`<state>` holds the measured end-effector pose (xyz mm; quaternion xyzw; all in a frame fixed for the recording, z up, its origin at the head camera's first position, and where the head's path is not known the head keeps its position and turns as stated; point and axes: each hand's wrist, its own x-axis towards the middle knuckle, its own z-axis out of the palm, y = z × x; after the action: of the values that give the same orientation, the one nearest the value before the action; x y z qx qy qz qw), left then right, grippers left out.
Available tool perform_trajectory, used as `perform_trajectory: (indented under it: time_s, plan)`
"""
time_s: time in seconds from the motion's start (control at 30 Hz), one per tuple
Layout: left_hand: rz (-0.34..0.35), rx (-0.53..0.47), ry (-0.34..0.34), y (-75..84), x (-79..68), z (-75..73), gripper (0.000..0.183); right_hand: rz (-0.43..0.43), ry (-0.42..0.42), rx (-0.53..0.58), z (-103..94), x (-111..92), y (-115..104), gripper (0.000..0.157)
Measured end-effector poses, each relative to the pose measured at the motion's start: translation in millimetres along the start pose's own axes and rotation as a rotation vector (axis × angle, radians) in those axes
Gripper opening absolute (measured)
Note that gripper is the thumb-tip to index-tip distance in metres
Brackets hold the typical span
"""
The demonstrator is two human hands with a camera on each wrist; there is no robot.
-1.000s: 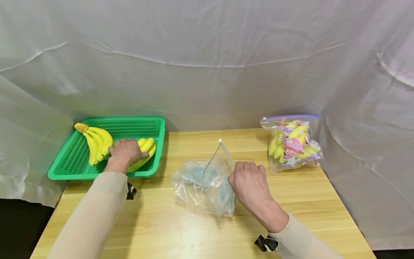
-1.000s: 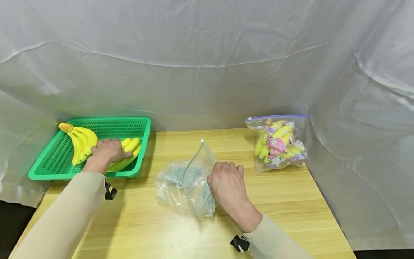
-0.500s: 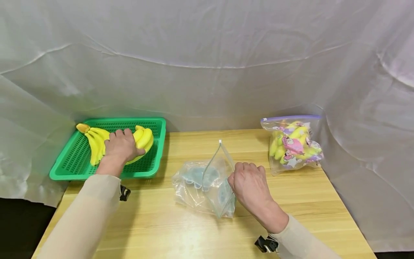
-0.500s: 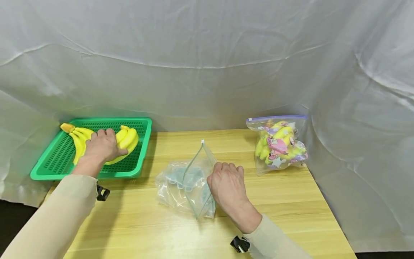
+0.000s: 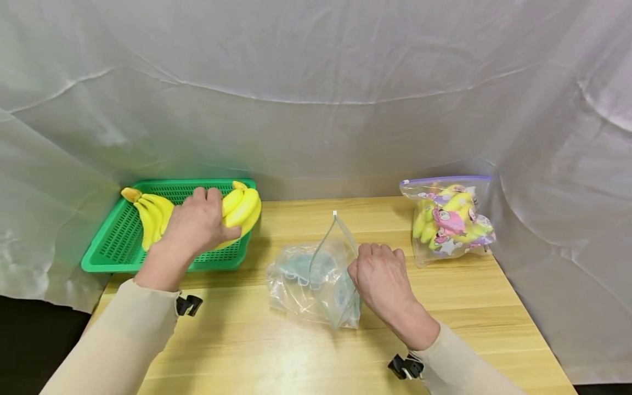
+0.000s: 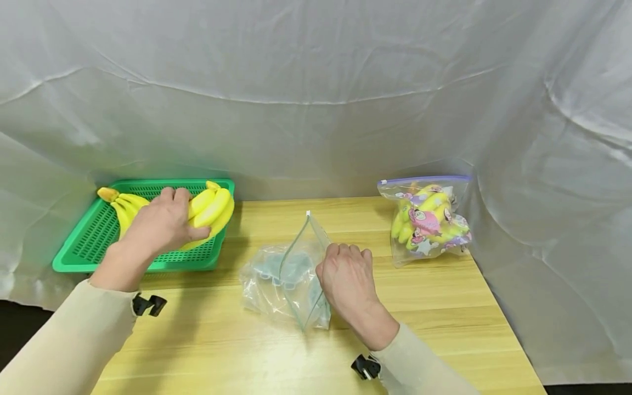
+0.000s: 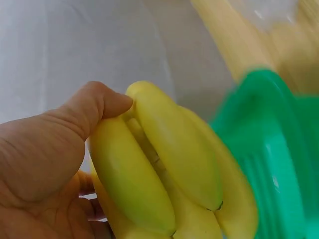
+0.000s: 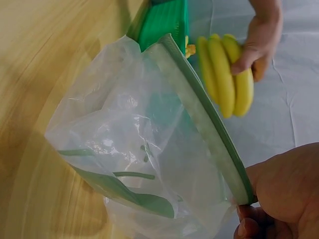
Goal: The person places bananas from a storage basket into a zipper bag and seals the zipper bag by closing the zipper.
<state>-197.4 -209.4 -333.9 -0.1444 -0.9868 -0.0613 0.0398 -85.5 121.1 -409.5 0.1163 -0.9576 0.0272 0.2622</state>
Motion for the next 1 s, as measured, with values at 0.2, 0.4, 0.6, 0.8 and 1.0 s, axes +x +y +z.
perform_trajectory:
  time_s: [0.2, 0.4, 0.6, 0.8, 1.0]
  plan:
    - [0.084, -0.083, -0.052, 38.6, -20.9, -13.8, 0.066, 0.013, 0.002, 0.006, 1.3, 1, 0, 0.022]
    - [0.185, -0.144, -0.017, 73.7, -46.6, -14.3, 0.067, 0.03, -0.002, 0.029, -0.9, 3, -1, 0.022]
    - [0.318, -0.12, 0.051, 98.1, -66.3, -8.9, 0.061, 0.047, -0.028, 0.055, -4.6, 5, -4, 0.021]
    - [0.424, -0.032, 0.032, 114.5, -74.0, 3.9, 0.065, 0.036, -0.036, 0.064, -6.6, 4, -6, 0.022]
    - [0.472, -0.003, -0.004, 123.8, -69.0, 19.5, 0.071, -0.046, -0.061, -0.039, -6.8, 2, -10, 0.026]
